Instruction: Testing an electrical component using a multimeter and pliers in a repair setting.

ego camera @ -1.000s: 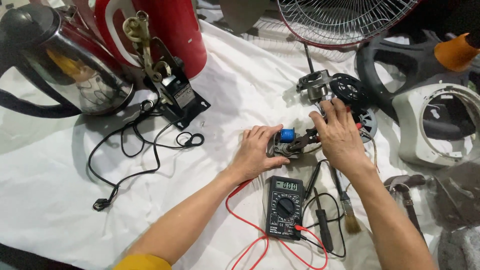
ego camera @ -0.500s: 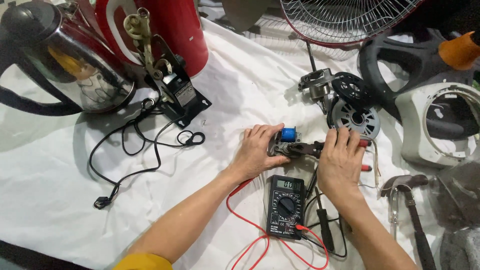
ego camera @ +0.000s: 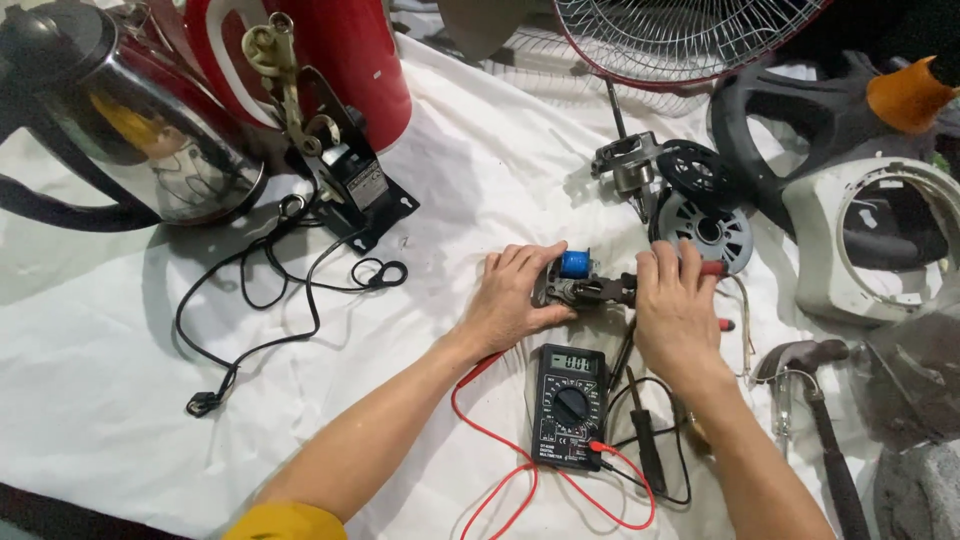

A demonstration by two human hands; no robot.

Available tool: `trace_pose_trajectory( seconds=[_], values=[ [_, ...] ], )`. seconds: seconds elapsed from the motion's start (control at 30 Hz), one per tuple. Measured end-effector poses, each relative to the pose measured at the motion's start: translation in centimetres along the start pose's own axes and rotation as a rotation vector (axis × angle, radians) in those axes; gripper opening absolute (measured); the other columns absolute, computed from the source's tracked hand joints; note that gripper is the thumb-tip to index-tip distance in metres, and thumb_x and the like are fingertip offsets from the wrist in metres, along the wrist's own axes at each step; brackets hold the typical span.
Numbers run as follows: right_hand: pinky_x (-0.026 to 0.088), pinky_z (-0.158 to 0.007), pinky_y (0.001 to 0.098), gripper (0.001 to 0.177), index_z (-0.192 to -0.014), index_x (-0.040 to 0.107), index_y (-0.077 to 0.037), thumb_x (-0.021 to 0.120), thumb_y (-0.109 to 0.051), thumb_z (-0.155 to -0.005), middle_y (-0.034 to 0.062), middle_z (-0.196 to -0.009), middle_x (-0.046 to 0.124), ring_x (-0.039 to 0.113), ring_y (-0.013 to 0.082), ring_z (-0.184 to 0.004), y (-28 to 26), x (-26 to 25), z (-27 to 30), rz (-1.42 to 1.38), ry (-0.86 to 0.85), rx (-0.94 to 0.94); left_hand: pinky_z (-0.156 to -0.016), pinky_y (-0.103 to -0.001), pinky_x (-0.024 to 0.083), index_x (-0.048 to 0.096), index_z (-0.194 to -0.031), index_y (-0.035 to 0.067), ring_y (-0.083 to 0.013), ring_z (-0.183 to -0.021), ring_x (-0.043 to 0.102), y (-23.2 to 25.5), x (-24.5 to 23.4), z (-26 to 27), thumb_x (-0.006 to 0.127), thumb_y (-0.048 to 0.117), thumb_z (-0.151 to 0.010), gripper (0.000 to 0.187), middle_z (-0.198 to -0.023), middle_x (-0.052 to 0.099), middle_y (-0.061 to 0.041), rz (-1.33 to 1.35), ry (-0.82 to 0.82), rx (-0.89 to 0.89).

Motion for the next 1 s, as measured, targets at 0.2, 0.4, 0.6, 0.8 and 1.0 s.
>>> trace_pose_trajectory(
  seconds=[0.2, 0.4, 0.6, 0.8, 1.0],
  values=[
    [0.044, -0.088, 0.0471, 0.071, -0.128, 0.049, -0.009, 0.075, -0.008, -0.063, 0.0142, -0.134, 0.047, 0.042, 0.0407, -0.138, 0.2, -0.8, -1.8, 0.061, -0.025, -0.128, -0.100, -0.040, 0.037, 0.050, -0.148, 0.017, -0.0220, -0.119, 0.053, 0.2, -0.1, 0.0, 0.082, 0.049, -0.075, 0.087, -0.127, 0.060, -0.003, 0.004, 0.014, 0.026],
    [0.041, -0.098, 0.0505, 0.056, -0.129, 0.048, -0.011, 0.061, -0.007, -0.074, 0.0132, -0.138, 0.047, 0.042, 0.0382, -0.142, 0.4, -1.1, -4.0, 0.100, -0.107, -0.243, -0.100, -0.040, 0.037, 0.049, -0.149, 0.018, -0.0210, -0.119, 0.053, 0.0, 0.1, 0.0, 0.081, 0.051, -0.075, 0.087, -0.128, 0.060, -0.002, 0.008, 0.019, 0.023],
    [0.045, -0.098, 0.0452, 0.060, -0.131, 0.048, -0.013, 0.067, -0.012, -0.074, 0.0112, -0.139, 0.046, 0.040, 0.0364, -0.144, 0.7, 0.1, -5.9, 0.093, -0.060, -0.373, -0.099, -0.039, 0.036, 0.048, -0.150, 0.018, -0.0208, -0.118, 0.052, 0.2, -0.2, 0.0, 0.079, 0.056, -0.077, 0.088, -0.127, 0.060, -0.002, 0.016, 0.020, 0.016],
    [0.046, -0.101, 0.0447, 0.061, -0.131, 0.050, -0.012, 0.066, -0.009, -0.073, 0.0116, -0.140, 0.046, 0.037, 0.0372, -0.146, -0.2, -0.6, -7.5, 0.048, -0.061, -0.458, -0.099, -0.039, 0.036, 0.049, -0.149, 0.018, -0.0208, -0.120, 0.053, -0.1, 0.1, 0.0, 0.078, 0.056, -0.079, 0.085, -0.130, 0.059, -0.002, 0.014, 0.017, 0.025],
    [0.043, -0.104, 0.0415, 0.051, -0.122, 0.051, -0.016, 0.070, -0.017, -0.075, 0.0080, -0.132, 0.048, 0.040, 0.0343, -0.143, -1.5, -1.7, -8.1, 0.107, -0.070, -0.527, -0.099, -0.040, 0.036, 0.050, -0.147, 0.018, -0.0223, -0.119, 0.053, 0.5, -0.5, 0.1, 0.079, 0.052, -0.078, 0.083, -0.128, 0.060, -0.003, 0.019, 0.027, 0.033]
  ],
)
Point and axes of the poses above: each hand's wrist, its own z-axis away from the middle knuckle, its own x-axis out of the palm, y = z × x, the point moved 10 cm from there along -z, towards the middle knuckle
